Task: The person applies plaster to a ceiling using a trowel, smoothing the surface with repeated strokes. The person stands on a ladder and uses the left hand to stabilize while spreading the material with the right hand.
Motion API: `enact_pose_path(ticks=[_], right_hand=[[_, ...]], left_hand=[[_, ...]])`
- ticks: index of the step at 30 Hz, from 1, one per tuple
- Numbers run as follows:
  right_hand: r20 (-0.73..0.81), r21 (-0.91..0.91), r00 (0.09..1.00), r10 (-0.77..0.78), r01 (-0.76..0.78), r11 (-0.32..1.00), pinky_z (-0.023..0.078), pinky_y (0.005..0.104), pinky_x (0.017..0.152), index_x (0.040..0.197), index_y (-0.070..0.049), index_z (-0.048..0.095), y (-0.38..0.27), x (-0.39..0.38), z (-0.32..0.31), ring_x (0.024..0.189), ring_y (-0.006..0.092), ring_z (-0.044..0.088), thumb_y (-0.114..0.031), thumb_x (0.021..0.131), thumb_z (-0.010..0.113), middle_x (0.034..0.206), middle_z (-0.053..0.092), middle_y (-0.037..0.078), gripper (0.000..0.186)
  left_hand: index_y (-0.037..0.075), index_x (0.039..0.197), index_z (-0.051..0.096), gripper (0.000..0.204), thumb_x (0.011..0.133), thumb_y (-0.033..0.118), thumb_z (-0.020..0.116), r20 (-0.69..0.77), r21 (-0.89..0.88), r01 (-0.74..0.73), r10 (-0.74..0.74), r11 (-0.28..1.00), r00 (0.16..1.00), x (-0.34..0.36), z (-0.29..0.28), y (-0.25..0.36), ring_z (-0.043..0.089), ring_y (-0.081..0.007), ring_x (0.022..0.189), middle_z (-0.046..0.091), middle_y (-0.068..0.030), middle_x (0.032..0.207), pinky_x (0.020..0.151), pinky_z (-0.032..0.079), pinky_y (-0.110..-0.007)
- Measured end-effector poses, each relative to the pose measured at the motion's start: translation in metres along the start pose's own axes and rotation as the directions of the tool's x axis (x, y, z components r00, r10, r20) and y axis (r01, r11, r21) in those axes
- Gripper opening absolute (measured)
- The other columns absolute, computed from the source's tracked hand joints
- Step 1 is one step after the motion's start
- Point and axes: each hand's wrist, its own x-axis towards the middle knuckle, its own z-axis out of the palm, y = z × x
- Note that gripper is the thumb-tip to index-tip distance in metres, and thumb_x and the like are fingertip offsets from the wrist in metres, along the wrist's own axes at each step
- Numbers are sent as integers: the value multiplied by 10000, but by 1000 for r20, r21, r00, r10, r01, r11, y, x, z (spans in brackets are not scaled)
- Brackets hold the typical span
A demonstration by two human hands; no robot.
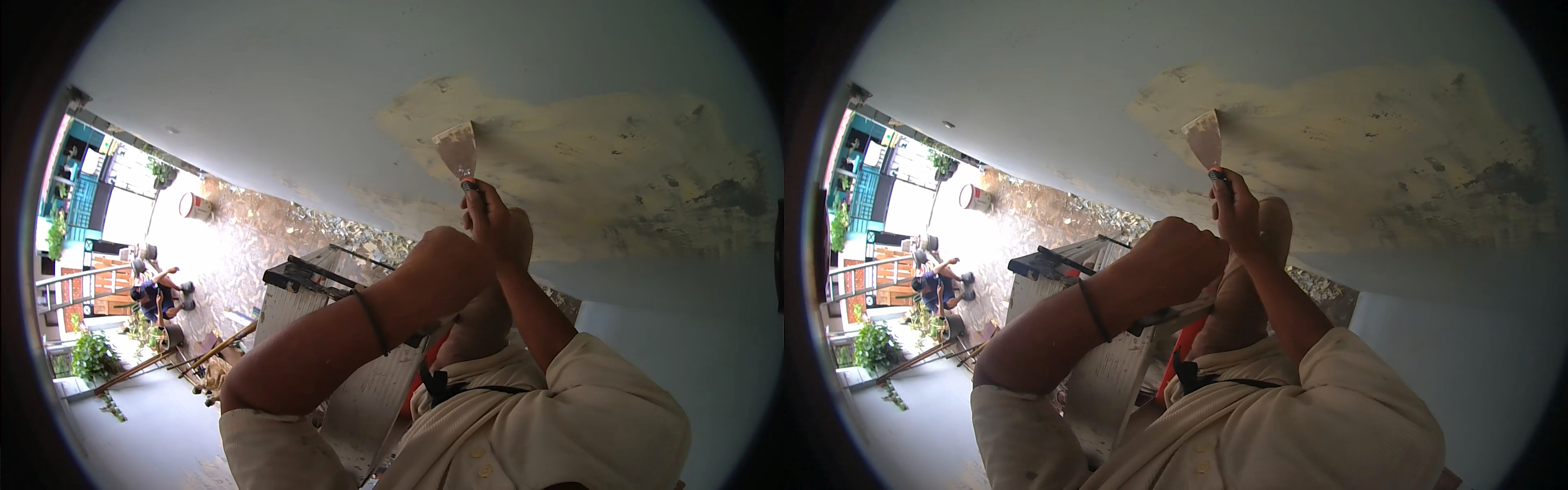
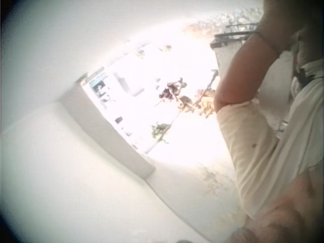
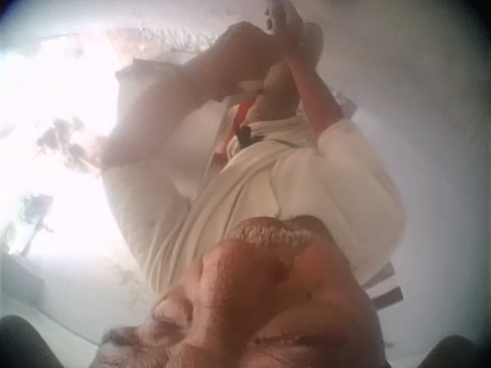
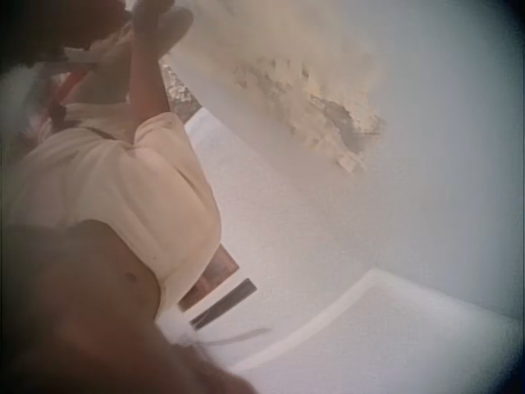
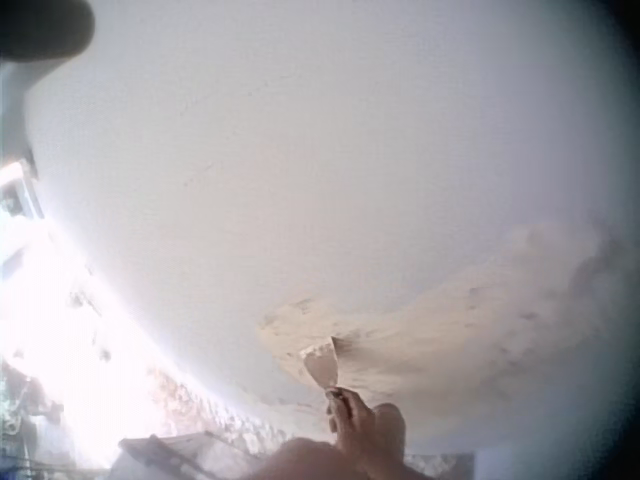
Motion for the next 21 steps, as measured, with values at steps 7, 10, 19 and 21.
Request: enact_pose_path(ticks=[7, 10, 19, 21], right_hand=[[-91, -302, 996, -23, -5, 953, 432, 261, 528, 1147, -11, 652, -52, -19, -14, 562, 86, 550, -327, 1122, 512, 710, 591, -22, 347], [-102, -177, 995, 8, -26, 984, 421, 252, 528, 1058, -28, 635, -58, -1, -10, 584, 73, 550, -337, 1124, 520, 694, 558, -19, 336], [-142, 24, 989, -31, 35, 999, 394, 272, 491, 966, -30, 581, -17, 10, 11, 536, 61, 464, -379, 1138, 486, 677, 524, -9, 400], [-111, 14, 982, -156, 158, 987, 378, 260, 460, 977, -49, 570, -26, 30, 16, 515, 58, 437, -367, 1145, 468, 700, 504, -8, 373]], left_hand=[[70, 922, 706, 150, 807, 158, 746, 138, 54, 6, -13, 999, 990, 1, -7, 0, 774, -280, 796, 741, -106, 845, 693, 600, -407], [71, 936, 703, 156, 811, 157, 742, 122, 43, -10, 5, 999, 993, 2, -9, 1, 772, -284, 806, 740, -103, 849, 697, 602, -408], [59, 885, 701, 193, 821, 230, 763, -75, 90, -86, 93, 992, 993, -1, 6, -6, 767, -240, 687, 736, -70, 702, 603, 584, -364], [61, 874, 702, 186, 815, 225, 767, -44, 65, -67, 70, 996, 997, -1, 5, -5, 768, -242, 691, 739, -79, 716, 603, 587, -369]])
